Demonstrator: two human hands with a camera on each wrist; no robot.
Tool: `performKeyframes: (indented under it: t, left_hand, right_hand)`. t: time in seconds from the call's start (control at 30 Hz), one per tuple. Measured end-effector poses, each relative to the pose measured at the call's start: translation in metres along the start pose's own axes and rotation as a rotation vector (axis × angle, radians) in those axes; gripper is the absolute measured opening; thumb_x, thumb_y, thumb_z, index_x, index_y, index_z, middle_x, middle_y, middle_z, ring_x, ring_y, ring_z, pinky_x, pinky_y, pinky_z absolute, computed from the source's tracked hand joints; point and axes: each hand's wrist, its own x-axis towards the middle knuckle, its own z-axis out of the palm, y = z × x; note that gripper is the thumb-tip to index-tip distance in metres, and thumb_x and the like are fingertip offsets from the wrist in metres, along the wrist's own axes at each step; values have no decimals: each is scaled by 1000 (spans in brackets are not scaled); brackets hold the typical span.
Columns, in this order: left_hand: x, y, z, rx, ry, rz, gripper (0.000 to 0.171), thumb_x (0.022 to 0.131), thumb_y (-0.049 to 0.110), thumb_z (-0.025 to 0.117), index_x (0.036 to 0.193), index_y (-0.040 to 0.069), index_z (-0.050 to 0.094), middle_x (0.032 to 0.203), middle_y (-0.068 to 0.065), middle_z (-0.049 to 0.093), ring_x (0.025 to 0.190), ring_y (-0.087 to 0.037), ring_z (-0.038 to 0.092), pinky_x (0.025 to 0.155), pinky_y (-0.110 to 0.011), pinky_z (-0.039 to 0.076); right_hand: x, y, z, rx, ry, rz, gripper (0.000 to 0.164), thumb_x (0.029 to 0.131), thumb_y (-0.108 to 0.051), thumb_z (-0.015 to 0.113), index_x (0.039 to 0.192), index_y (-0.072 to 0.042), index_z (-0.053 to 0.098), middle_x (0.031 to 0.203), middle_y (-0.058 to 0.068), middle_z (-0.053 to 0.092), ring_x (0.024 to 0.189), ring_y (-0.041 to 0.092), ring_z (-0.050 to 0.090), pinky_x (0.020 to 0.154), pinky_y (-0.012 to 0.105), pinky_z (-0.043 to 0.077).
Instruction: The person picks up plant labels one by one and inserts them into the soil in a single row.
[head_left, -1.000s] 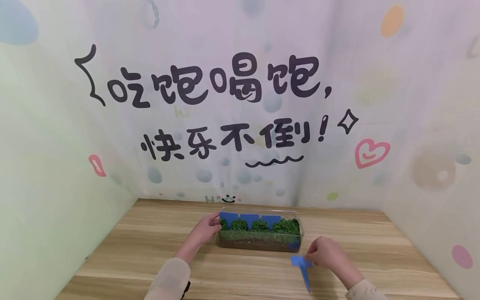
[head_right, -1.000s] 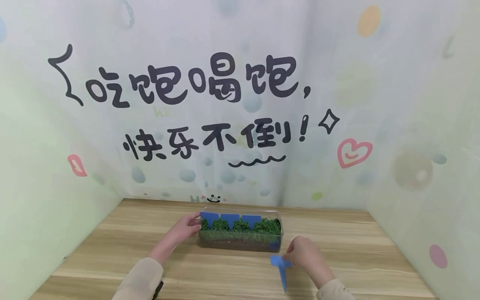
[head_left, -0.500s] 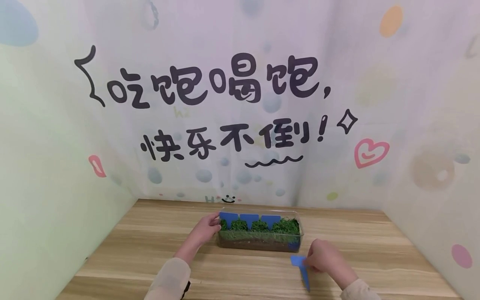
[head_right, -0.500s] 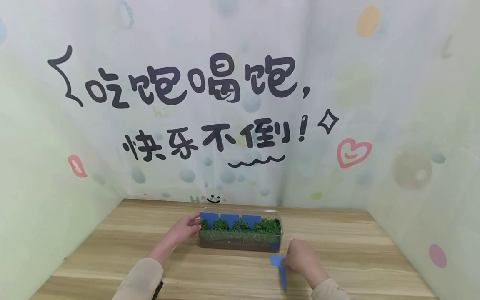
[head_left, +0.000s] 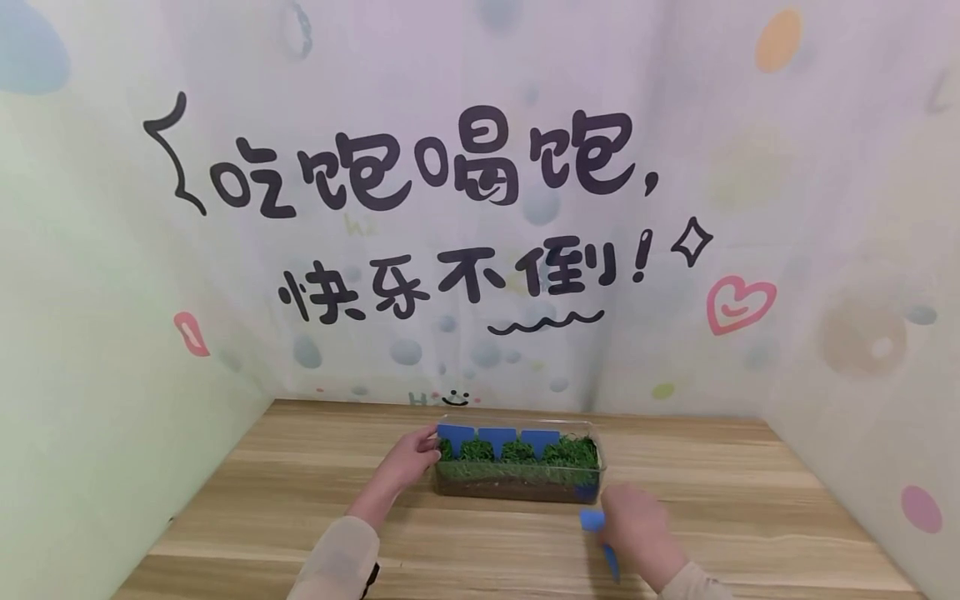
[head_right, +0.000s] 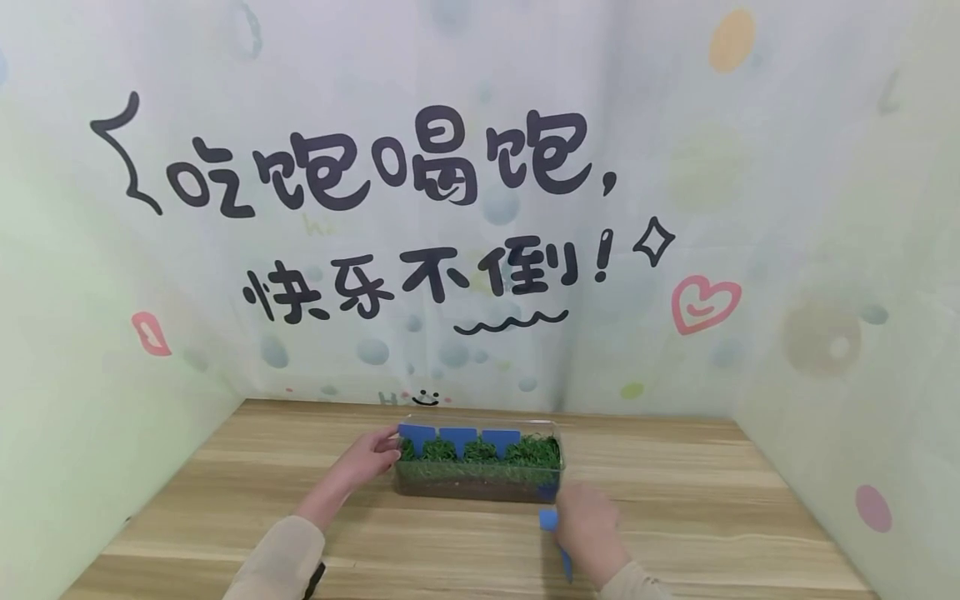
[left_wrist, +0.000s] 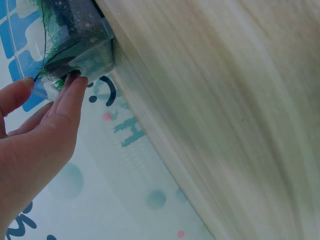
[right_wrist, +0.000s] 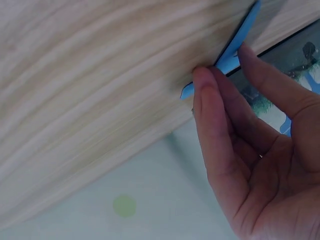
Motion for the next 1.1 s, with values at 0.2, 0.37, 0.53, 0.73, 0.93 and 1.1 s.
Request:
performKeyframes:
  t: [0.2,0.37,0.53,0.73,0.93,1.1]
  left_hand:
    - [0,0,0,-15,-7,-13,54,100,-1,49,151,-7,33,146,-32,47,131,-43,53,69,-33,47]
    - [-1,0,0,-9,-4,-16,54,100,-1,49,152,-6,34,146,-32,47,131,-43,53,68,-32,46]
    - [-1,0,0,-3,-2,-7,54,100,-1,50,151,-7,34,146,-32,48,131,-44,53,70,-34,48]
    - [-2,2,0,-5,-1,-3,53,99,-2,50,150,-8,35,145,-33,48,132,-45,51,78,-36,53]
    - [0,0,0,2,0,-5,53,99,-2,50,150,-8,35,145,-33,48,133,-45,50,81,-36,54]
    - [0,-1,0,5,1,-6,54,100,-1,50,151,-7,35,145,-33,48,134,-45,49,82,-37,54]
  right_hand:
    - [-1,-6,4,-83,79,-4,20,70,-3,80,67,-7,60,63,9,62,54,24,60,42,41,51]
    - [0,0,2,8,33,23,21,67,-5,78,67,-9,57,64,5,58,56,21,55,45,38,47]
    - [2,11,-2,175,-88,58,25,64,-6,76,62,-11,52,59,1,50,52,15,42,47,26,32]
    - [4,17,-3,313,-187,104,40,67,-6,82,45,-14,49,38,-8,37,37,3,32,42,15,27]
    - [5,19,-2,370,-196,96,43,67,-4,82,43,-12,48,38,-6,44,37,3,38,40,13,30]
    - [6,20,0,395,-209,117,37,70,-5,84,48,-10,55,42,-4,51,41,6,46,42,15,37]
